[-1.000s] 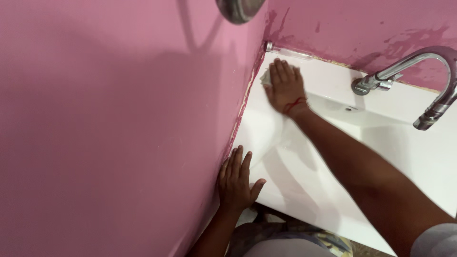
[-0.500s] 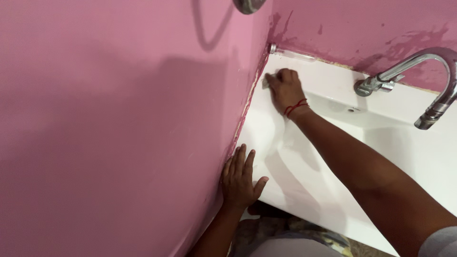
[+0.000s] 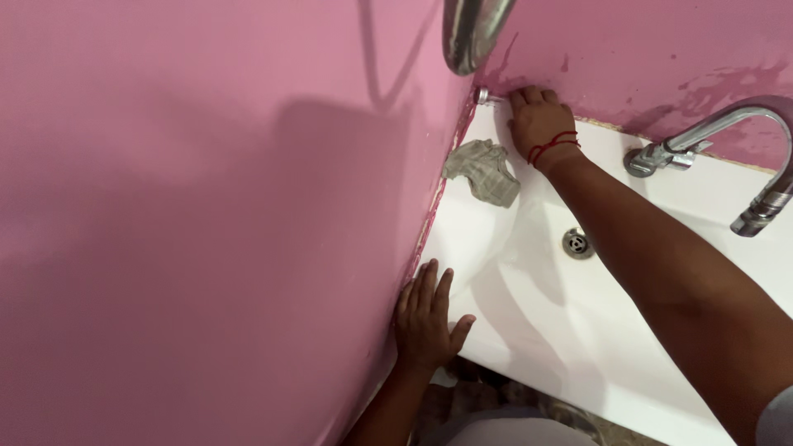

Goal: The person scrubs a white wall-mounted sink with a cloth, focusing on the basin, rim, and faucet. They repeatedly wipe the surfaces and rinse the cloth under running water from the faucet.

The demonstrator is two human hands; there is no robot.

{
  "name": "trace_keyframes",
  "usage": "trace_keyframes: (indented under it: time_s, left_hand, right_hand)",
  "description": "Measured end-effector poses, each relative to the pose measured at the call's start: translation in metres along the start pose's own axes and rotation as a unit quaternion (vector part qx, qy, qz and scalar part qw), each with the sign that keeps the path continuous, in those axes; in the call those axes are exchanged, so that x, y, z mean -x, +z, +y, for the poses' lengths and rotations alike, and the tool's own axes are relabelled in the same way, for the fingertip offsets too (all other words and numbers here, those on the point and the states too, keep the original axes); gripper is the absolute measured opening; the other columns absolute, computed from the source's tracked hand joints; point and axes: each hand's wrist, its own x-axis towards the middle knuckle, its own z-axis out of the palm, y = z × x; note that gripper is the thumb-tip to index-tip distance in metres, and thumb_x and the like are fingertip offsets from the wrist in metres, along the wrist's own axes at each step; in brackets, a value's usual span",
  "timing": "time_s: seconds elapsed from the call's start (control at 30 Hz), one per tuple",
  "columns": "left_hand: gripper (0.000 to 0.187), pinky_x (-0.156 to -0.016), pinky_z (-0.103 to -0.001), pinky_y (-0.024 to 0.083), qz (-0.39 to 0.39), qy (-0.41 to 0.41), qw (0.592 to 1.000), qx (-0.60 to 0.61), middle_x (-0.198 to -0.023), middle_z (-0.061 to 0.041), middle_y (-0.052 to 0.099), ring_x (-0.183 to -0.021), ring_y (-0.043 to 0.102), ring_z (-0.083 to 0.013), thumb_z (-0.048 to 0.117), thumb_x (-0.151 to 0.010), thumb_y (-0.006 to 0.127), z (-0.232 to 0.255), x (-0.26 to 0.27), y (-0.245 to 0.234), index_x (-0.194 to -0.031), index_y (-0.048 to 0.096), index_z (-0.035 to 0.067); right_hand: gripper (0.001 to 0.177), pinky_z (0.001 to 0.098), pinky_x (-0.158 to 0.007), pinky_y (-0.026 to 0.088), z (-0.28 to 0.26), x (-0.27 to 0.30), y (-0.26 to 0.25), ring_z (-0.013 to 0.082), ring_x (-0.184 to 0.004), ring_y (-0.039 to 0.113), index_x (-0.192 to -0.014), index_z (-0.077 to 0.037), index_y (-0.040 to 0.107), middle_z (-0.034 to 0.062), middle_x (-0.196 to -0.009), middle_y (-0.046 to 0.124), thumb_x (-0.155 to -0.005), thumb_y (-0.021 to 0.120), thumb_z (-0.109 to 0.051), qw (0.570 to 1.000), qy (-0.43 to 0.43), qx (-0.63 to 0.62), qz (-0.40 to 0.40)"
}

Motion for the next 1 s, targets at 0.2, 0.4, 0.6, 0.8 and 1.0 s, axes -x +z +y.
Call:
trace_keyframes:
  time_s: [0.2, 0.4, 0.6, 0.8, 1.0]
  left_hand:
    - [0.077, -0.118, -0.054, 0.036, 0.008, -0.004, 1.000, -0.002, -0.162, -0.022, 0.044, -0.148, 0.046, -0.0386, 0.060, -0.100, 0.051, 0.001, 0.001, 0.002, -0.155, 0.046, 0.007]
    - [0.076, -0.118, -0.055, 0.036, -0.006, -0.008, 1.000, 0.000, -0.161, -0.022, 0.044, -0.147, 0.046, -0.0394, 0.061, -0.100, 0.050, 0.000, 0.000, 0.001, -0.153, 0.048, 0.006]
    - [0.076, -0.119, -0.055, 0.036, -0.001, -0.005, 1.000, 0.003, -0.162, -0.022, 0.044, -0.148, 0.045, -0.0395, 0.061, -0.101, 0.050, 0.000, 0.000, 0.001, -0.155, 0.048, 0.007]
    - [0.076, -0.120, -0.055, 0.035, -0.001, -0.008, 1.000, -0.001, -0.162, -0.021, 0.044, -0.148, 0.045, -0.0391, 0.061, -0.102, 0.049, -0.001, 0.000, 0.003, -0.155, 0.048, 0.008]
    - [0.076, -0.120, -0.055, 0.035, -0.003, -0.004, 1.000, 0.001, -0.162, -0.021, 0.045, -0.149, 0.046, -0.0389, 0.061, -0.102, 0.048, -0.001, 0.001, 0.003, -0.155, 0.047, 0.007]
  right_hand:
    - [0.031, 0.0464, -0.093, 0.054, 0.010, -0.010, 0.016, 0.0378, -0.107, 0.065, -0.114, -0.004, 0.071, 0.0189, -0.114, 0.071, -0.093, 0.070, -0.027, 0.997, 0.024, -0.006, -0.071]
    - [0.021, 0.0420, -0.077, 0.057, 0.007, -0.031, 0.009, 0.0342, -0.085, 0.070, -0.104, 0.001, 0.069, 0.0214, -0.099, 0.072, -0.092, 0.074, -0.015, 0.953, 0.067, -0.283, 0.089]
    - [0.010, 0.0365, -0.069, 0.058, -0.008, -0.058, 0.015, 0.0283, -0.078, 0.072, -0.102, -0.001, 0.070, 0.0178, -0.090, 0.074, -0.098, 0.064, -0.008, 0.943, 0.095, -0.311, 0.072]
    - [0.033, 0.0431, -0.074, 0.057, -0.013, -0.075, 0.025, 0.0303, -0.080, 0.071, -0.098, -0.006, 0.073, 0.0166, -0.089, 0.074, -0.103, 0.060, -0.035, 0.965, 0.107, -0.231, -0.058]
    - [0.033, 0.0442, -0.075, 0.059, -0.011, -0.074, 0.011, 0.0323, -0.083, 0.073, -0.102, -0.004, 0.071, 0.0187, -0.094, 0.074, -0.102, 0.061, -0.036, 0.981, 0.087, -0.141, -0.098]
